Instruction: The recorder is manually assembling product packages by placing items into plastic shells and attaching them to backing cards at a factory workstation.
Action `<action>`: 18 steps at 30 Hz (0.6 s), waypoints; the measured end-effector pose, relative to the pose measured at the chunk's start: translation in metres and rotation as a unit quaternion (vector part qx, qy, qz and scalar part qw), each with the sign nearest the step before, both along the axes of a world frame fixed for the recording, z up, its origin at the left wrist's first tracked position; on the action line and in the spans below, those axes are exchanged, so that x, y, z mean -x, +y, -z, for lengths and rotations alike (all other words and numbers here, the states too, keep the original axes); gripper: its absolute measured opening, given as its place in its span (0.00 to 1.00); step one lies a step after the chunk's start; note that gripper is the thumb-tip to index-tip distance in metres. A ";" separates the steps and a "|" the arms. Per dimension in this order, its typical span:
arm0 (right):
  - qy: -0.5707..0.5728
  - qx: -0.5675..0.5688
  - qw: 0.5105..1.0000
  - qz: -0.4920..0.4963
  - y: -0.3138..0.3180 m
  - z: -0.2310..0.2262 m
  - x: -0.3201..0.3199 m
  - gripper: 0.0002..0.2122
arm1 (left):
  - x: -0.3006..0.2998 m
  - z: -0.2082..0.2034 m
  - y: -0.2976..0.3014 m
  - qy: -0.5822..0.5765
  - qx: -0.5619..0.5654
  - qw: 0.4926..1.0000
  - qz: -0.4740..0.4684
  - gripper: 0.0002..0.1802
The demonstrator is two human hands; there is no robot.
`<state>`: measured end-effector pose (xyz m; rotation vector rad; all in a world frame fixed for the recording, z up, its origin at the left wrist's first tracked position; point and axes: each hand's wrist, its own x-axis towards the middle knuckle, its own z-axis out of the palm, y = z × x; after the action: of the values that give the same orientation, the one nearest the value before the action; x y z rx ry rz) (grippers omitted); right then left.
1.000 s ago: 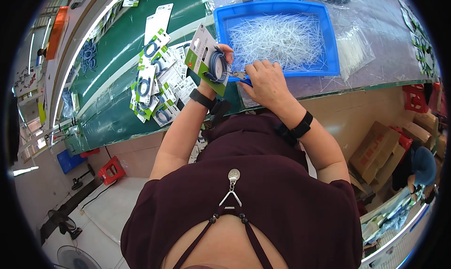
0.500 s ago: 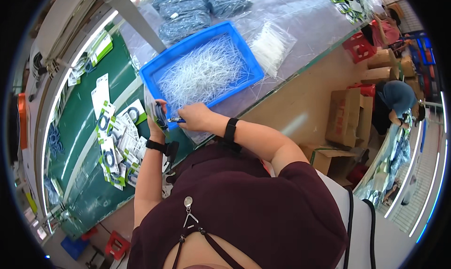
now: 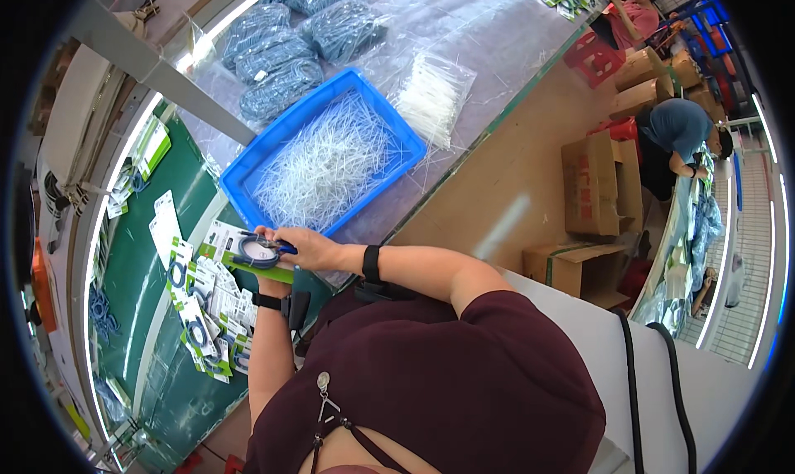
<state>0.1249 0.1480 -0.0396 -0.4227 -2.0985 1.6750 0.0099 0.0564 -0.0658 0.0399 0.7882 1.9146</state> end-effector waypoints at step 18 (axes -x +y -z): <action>-0.016 0.095 0.992 -0.087 -0.007 -0.014 0.025 0.09 | 0.018 0.031 -0.024 -0.139 -0.238 0.961 -0.035 0.08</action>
<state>0.1000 0.1415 -0.0258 -0.3341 -2.0580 1.9905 -0.0084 0.0321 -0.0969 0.0372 0.1322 2.0809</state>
